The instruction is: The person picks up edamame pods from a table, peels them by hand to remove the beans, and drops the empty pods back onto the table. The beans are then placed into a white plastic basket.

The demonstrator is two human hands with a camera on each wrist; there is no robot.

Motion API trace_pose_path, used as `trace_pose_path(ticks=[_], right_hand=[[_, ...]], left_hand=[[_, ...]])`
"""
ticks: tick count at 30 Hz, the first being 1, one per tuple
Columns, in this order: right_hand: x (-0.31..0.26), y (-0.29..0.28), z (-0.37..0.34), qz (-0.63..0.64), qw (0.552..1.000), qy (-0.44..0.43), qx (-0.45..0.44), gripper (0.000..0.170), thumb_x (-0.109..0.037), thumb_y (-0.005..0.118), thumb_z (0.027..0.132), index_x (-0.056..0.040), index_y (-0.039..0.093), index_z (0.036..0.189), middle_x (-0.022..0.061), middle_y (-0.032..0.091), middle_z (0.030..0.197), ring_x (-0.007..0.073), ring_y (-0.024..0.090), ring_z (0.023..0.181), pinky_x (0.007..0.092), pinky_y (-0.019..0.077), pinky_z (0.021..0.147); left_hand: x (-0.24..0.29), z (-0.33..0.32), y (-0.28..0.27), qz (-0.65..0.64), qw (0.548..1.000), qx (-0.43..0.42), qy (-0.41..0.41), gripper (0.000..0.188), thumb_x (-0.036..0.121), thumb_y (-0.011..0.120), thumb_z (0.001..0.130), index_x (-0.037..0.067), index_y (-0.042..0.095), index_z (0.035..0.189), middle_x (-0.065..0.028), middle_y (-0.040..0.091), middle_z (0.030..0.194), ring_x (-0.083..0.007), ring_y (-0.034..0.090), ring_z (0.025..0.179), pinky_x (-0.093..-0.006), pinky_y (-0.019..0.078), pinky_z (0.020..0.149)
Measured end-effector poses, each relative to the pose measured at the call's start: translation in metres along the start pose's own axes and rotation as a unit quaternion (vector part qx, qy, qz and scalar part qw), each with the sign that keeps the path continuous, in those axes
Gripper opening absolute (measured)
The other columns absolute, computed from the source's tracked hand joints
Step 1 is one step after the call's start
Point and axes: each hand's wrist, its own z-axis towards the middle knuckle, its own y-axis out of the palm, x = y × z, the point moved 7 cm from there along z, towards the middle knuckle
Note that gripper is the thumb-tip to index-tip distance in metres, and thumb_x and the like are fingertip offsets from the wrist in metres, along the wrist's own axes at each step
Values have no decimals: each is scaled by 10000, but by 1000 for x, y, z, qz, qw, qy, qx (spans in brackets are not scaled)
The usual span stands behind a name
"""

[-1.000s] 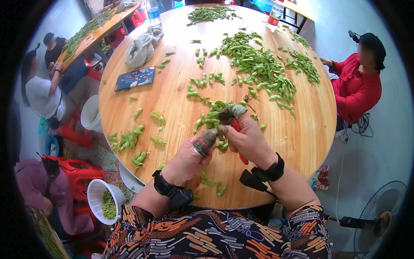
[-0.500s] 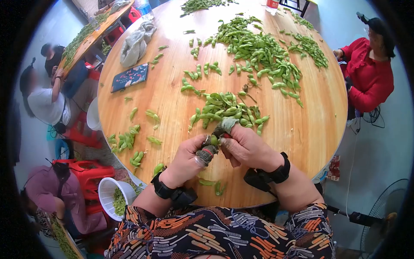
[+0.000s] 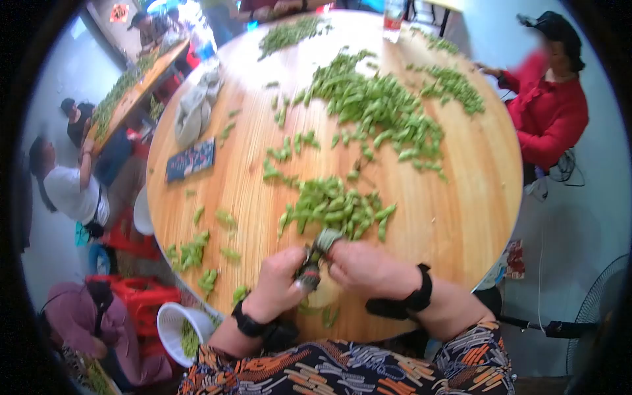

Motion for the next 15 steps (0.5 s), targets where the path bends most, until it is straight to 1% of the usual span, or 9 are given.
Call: trace_pose_path(ticks=[2,5,7,9,10,12,13,14,15], right_hand=[[1,-2,-2,-15,1000,10,13,208,-121,460,839,-15,470,1018,265,588,817,445,579,783,506,470,680],[-5,-3,-3,7,999,-25,21,222,-104,460,846,-41,478,1058,230,582,759,419,582,716,478,471,627],[-7,-2,-4,-8,1000,8,10,224,-137,470,845,8,467,1017,272,590,827,442,580,792,512,465,685],[-3,2,-1,-4,1000,6,19,226,-143,473,849,14,468,1011,265,588,811,440,578,793,501,468,684],[-2,4,0,11,999,-22,31,220,-134,470,850,12,469,1014,264,584,802,444,571,794,498,467,678],[-1,5,0,26,997,-48,45,214,-125,468,850,10,470,1016,264,580,792,448,564,794,495,466,671],[-5,3,0,65,993,-85,56,204,-107,455,854,-1,473,1027,229,575,756,410,580,752,469,471,640],[-8,0,0,103,985,-122,67,199,-89,442,857,-12,475,1038,194,571,719,372,595,709,443,475,610],[-6,1,2,103,985,-121,67,199,-89,442,857,-12,475,1038,194,571,719,372,595,709,443,475,610]], left_hand=[[-2,-2,1,-16,1000,-11,-18,176,111,642,706,18,517,787,-168,531,728,-364,549,663,-406,446,573],[0,-2,1,0,1000,-19,-19,188,118,650,702,16,519,791,-165,531,724,-363,548,664,-403,445,573],[0,-2,3,9,1000,-20,-19,195,124,655,697,15,522,791,-164,533,729,-352,555,667,-404,445,577],[3,-3,2,50,999,-5,3,196,123,660,691,19,517,774,-163,520,715,-344,538,644,-383,445,567],[1,-5,4,48,999,-7,4,196,123,660,691,19,517,774,-163,520,715,-344,538,644,-383,445,567],[-14,-10,9,-42,998,-21,-52,133,100,637,749,23,548,811,-93,555,719,-233,542,603,-316,440,563],[-14,-11,9,-42,998,-22,-52,133,100,637,749,23,548,811,-93,555,719,-233,542,603,-316,440,563],[-22,-14,14,-191,972,-39,-130,105,86,613,786,22,569,857,-50,565,752,-165,530,636,-282,433,586],[-26,-17,20,-334,918,-54,-205,93,71,589,823,21,589,902,-7,576,784,-98,518,669,-247,425,609]])
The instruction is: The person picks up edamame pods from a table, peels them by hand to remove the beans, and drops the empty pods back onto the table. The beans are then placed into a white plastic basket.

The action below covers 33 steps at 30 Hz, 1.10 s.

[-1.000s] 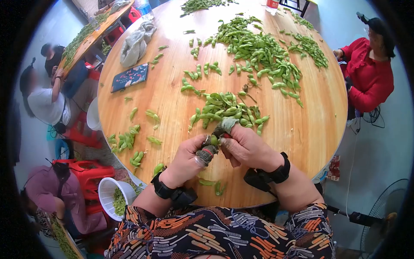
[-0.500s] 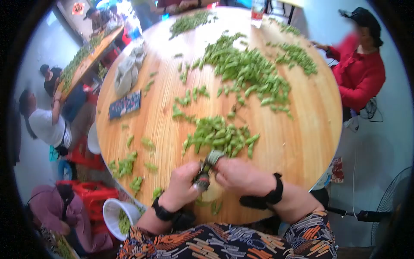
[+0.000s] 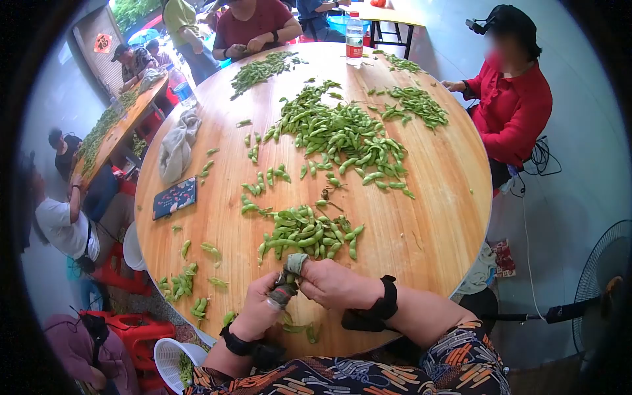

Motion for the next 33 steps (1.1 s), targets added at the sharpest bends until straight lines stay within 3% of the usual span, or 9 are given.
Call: trace_pose_path(ticks=[3,8,10,12,14,15,19,25,33], right_hand=[[11,8,-3,236,964,103,-61,185,-76,388,897,-77,486,1054,7,476,658,84,481,506,258,408,431],[16,11,-4,346,928,134,-32,151,-136,381,944,-102,494,1037,-34,450,622,58,429,431,213,376,369],[23,-2,-2,311,937,159,17,167,-137,388,943,-98,509,1052,-19,464,620,45,440,435,212,371,362],[19,-10,-2,216,962,164,23,173,-124,425,926,-85,522,1064,52,517,628,161,529,469,282,442,426],[-6,-15,-1,-58,991,-54,110,185,-119,474,901,-72,527,1071,124,553,651,326,582,587,370,493,555],[-4,-7,-3,-42,998,17,49,155,-61,507,852,-63,540,1004,160,576,758,378,575,737,380,482,670],[-12,-5,-3,-9,993,-100,67,186,-14,516,812,-65,531,990,170,576,832,361,578,766,383,477,649],[-7,-3,-4,-51,998,-27,32,147,-86,500,859,-19,471,986,209,564,776,417,572,764,440,476,652],[1,2,-4,195,974,108,-51,119,-88,430,863,-23,438,962,58,501,642,142,515,477,294,404,418]], left_hand=[[16,-5,6,-80,996,-24,-15,140,66,567,857,16,595,984,31,569,845,-37,482,752,-210,408,651],[7,-4,13,-249,964,-23,-92,134,90,603,842,37,596,965,36,557,814,-31,471,726,-197,402,631],[8,-3,3,-59,997,-5,-43,115,108,624,842,47,596,936,49,532,786,-30,468,711,-191,400,618],[4,-2,-4,-12,1000,6,-16,112,125,630,848,48,596,922,54,524,775,-28,463,703,-189,396,613],[5,-1,-7,35,999,19,8,115,141,635,853,48,595,908,59,516,764,-26,457,695,-187,392,607],[5,1,-3,19,1000,3,3,128,156,640,856,47,596,904,61,516,758,-25,450,690,-187,387,602],[7,4,3,-9,999,-20,27,129,140,608,876,13,588,864,54,525,746,-30,446,695,-202,389,599],[11,3,4,30,998,-57,23,141,145,588,890,10,608,928,41,556,770,-45,475,721,-219,415,629],[17,-2,15,-70,987,-122,-73,216,165,559,924,15,579,1077,27,566,933,-51,493,870,-211,417,776]])
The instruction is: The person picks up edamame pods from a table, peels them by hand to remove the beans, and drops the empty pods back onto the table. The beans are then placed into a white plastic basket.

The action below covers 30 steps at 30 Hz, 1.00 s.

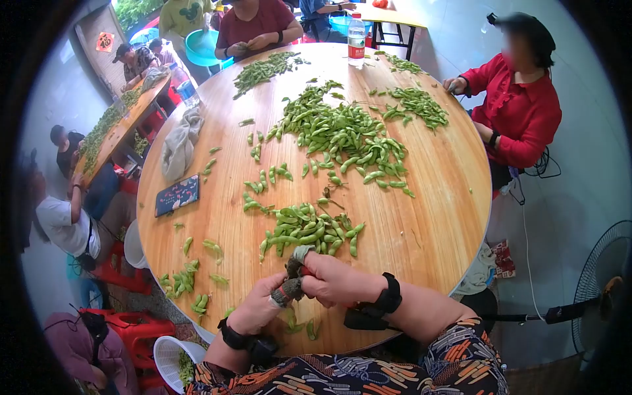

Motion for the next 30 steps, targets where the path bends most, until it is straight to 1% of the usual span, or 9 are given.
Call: trace_pose_path(ticks=[5,7,13,16,19,21,23,25,30], right_hand=[[14,1,0,70,995,60,25,132,-81,458,843,-28,439,962,76,505,633,175,525,465,299,414,412],[-10,1,-6,-201,955,-178,126,185,-73,516,805,-29,445,970,138,530,657,284,559,512,349,450,445],[-15,-1,-12,-385,876,-215,193,291,-97,558,755,-8,510,1028,183,582,763,357,591,633,420,493,559],[-16,-23,-7,-211,931,-211,208,208,-77,511,776,-22,525,977,189,558,682,366,576,637,415,468,564],[-16,-8,-9,-299,945,-117,59,286,-14,477,776,-18,535,1056,146,552,722,278,567,652,351,477,623],[-17,6,-11,-332,934,-128,34,284,-41,493,784,-24,527,1066,169,552,718,312,575,653,371,480,605],[-22,21,-16,-363,921,-140,13,286,-68,509,792,-30,519,1075,191,553,714,346,583,654,391,484,587],[-19,38,-23,-446,892,-65,-40,163,-125,519,794,8,501,885,222,551,665,385,587,650,462,473,557],[-2,48,-46,-511,857,-44,-56,554,-275,637,792,-31,387,1221,235,590,886,381,615,652,467,501,575]], left_hand=[[-15,3,-2,-30,999,14,-18,249,157,553,928,31,560,1143,18,567,1010,-56,490,933,-221,408,832],[-14,4,-4,-78,996,52,12,267,119,545,914,65,540,1176,64,538,935,-15,465,790,-185,397,691],[-8,4,-13,56,988,134,50,302,131,425,940,47,499,1221,48,494,812,-27,420,637,-177,339,540],[-2,-11,-22,-73,987,140,20,280,235,408,959,58,518,1145,38,433,698,-39,350,522,-189,270,456],[15,-46,-27,-312,931,152,109,328,341,441,952,40,522,1054,24,388,595,-65,337,464,-209,238,399],[16,-82,-12,-411,909,39,53,278,280,512,929,19,549,1018,18,464,642,-66,408,493,-194,293,432],[18,-128,-15,-94,989,89,71,214,171,579,888,-6,578,1009,-22,580,774,-82,513,598,-195,381,527],[1,-150,-5,-21,997,-69,13,240,154,495,933,-14,553,1095,-52,591,927,-103,554,804,-233,439,705],[-114,-189,-29,-113,979,-2,-168,349,196,572,898,16,525,1193,-23,591,1072,-94,515,978,-249,400,876]])
